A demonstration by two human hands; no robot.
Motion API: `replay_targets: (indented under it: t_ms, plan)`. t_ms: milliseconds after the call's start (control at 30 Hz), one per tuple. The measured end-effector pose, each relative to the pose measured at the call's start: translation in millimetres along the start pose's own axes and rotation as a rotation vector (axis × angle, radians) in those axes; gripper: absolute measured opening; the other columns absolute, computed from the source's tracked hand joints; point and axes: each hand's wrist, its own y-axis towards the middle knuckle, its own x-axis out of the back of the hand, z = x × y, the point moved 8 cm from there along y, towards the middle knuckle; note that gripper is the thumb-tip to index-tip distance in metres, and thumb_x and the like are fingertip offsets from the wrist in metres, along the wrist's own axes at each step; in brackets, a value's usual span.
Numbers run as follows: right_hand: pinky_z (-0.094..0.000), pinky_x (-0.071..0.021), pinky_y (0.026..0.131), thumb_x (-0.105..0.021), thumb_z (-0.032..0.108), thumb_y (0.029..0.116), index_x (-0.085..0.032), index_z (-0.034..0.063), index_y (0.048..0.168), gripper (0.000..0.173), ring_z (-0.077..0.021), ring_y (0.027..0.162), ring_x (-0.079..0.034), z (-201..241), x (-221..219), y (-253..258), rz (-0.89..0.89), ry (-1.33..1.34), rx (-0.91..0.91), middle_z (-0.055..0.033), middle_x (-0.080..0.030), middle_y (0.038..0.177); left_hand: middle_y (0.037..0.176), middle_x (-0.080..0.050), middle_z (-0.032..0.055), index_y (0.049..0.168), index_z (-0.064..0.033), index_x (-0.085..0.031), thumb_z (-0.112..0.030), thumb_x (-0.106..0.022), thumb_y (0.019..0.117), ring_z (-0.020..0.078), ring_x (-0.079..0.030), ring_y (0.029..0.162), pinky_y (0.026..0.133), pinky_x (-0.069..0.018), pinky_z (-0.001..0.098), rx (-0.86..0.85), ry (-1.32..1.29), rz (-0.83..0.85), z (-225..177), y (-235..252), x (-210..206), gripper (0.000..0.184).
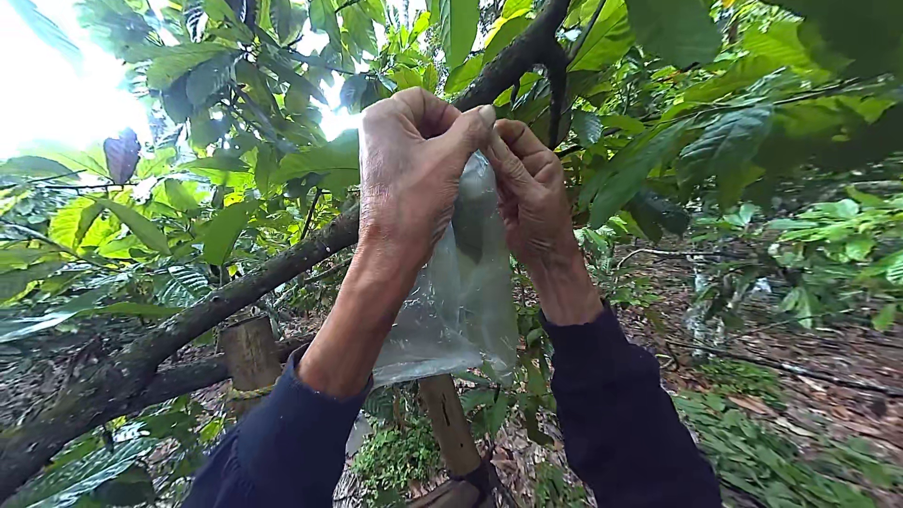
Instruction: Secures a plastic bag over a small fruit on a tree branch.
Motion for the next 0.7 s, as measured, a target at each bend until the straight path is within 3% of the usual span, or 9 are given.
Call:
replay_targets:
  t_ms: [133,233,400,467,533,700]
  plan:
    - [-0.0119,-0.0418,0.047,-0.052,0.009,0.1065,-0.063,0.0057,0.121,0.018,-0.001,0.054,-0.046,-5,-5,4,0.028,0.074,0.014,-0.002,-0.06,0.087,0.073,-0.066,0.0033,0.089,-0.0084,-0.059,-0.017,-0.066,0.1008,0.0082,-0.046,0.043,0.038,-0.0351,0.0189,0.049,-0.071,0.036,4,-2,1,0.016]
    - [-0.0127,-0.046,0.051,-0.055,0.006,0.1048,-0.063,0.0044,0.126,0.023,-0.0017,0.059,-0.051,-5,-10,5,0.03,0.087,0.017,-0.0036,-0.064,0.094,0.07,-0.063,0.0026,0.091,-0.0091,-0.061,-0.023,-0.067,0.1005,0.0089,-0.046,0.044,0.037,-0.034,0.0191,0.047,0.019,0.048,4,-5,6,0.018]
    - [-0.0131,-0.0434,0.047,-0.06,0.005,0.1023,-0.067,0.005,0.126,0.024,-0.0023,0.056,-0.05,1,-13,4,-0.019,-0.045,0.04,-0.003,-0.067,0.095,0.083,-0.066,0.005,0.103,-0.0065,-0.066,-0.005,-0.071,0.0941,0.0121,-0.056,0.056,0.044,-0.0433,0.0219,-0.11,0.182,0.123,2,-9,6,0.01]
    - [-0.0141,-0.0438,0.046,-0.061,0.004,0.1016,-0.067,0.004,0.125,0.024,-0.0033,0.056,-0.051,2,-14,4,-0.026,-0.084,0.048,-0.0038,-0.067,0.095,0.086,-0.066,0.0051,0.104,-0.0068,-0.067,-0.004,-0.067,0.0957,0.014,-0.059,0.062,0.051,-0.0477,0.0254,-0.206,0.289,0.111,-1,-19,7,0.009]
    - [-0.0139,-0.0435,0.045,-0.061,0.005,0.1018,-0.067,0.0043,0.125,0.024,-0.0032,0.056,-0.051,4,-15,3,-0.023,-0.108,0.05,-0.0039,-0.068,0.096,0.085,-0.066,0.0051,0.104,-0.0073,-0.068,-0.005,-0.067,0.0967,0.0148,-0.058,0.063,0.052,-0.0465,0.0269,-0.256,0.342,0.079,-3,-24,9,0.008]
    - [-0.0135,-0.0408,0.044,-0.058,0.007,0.1038,-0.067,0.0059,0.126,0.024,-0.0033,0.055,-0.049,5,-15,3,-0.01,-0.183,0.038,-0.0032,-0.068,0.094,0.087,-0.07,0.0041,0.104,-0.0068,-0.074,-0.005,-0.069,0.0962,0.0121,-0.062,0.064,0.054,-0.0511,0.0248,-0.289,0.284,0.096,-1,-25,11,0.009]
